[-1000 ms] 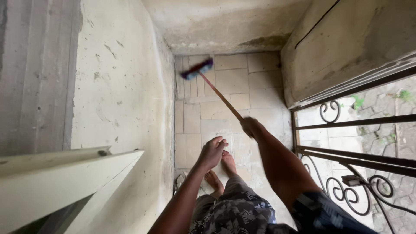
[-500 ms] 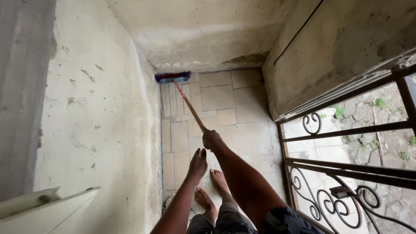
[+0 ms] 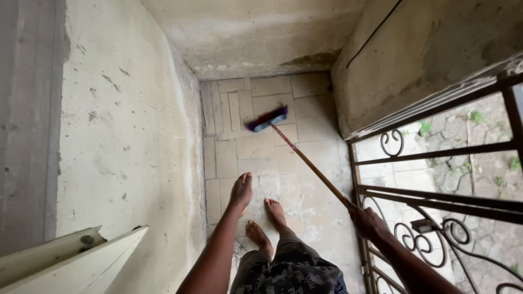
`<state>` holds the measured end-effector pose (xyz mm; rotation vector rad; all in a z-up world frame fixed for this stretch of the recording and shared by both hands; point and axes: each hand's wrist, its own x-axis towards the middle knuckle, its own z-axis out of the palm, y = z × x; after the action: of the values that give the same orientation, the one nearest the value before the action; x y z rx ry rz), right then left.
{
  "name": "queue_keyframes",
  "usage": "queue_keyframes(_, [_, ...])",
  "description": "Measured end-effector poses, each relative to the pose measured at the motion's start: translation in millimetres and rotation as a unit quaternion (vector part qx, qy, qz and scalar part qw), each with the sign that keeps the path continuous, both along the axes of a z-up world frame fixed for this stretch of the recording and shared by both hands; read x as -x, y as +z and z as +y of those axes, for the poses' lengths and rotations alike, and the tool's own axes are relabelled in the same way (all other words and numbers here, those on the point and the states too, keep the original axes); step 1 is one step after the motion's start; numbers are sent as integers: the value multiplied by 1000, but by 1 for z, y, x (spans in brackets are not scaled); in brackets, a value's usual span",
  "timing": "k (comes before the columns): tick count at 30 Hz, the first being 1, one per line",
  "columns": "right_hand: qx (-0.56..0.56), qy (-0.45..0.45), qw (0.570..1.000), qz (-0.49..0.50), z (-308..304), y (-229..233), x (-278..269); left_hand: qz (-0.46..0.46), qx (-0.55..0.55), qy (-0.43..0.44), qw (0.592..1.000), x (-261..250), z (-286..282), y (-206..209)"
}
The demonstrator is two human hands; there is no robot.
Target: The person sweeps the tiled floor of a balcony using a long-handled broom, moving debris towards a corner.
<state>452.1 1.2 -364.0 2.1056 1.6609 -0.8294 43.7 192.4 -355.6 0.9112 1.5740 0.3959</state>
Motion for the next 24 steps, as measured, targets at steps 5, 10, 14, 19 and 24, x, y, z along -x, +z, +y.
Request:
queue_keyframes(5, [114, -43, 991, 49, 23, 14, 59, 6, 2, 36, 999, 27, -8, 6])
queue_keyframes(10, [7, -56, 983, 173, 214, -58, 193, 51, -1, 48, 998, 49, -5, 44])
queue_keyframes(14, [-10, -1, 992, 126, 312, -85, 280, 100, 20, 44, 994, 71, -2, 57])
queue_keyframes(19, [-1, 68, 993, 98, 285, -81, 190, 76, -25, 95, 992, 100, 6, 41])
queue_keyframes(24, [36, 193, 981, -10, 121, -29, 32, 6, -36, 93, 995, 92, 18, 33])
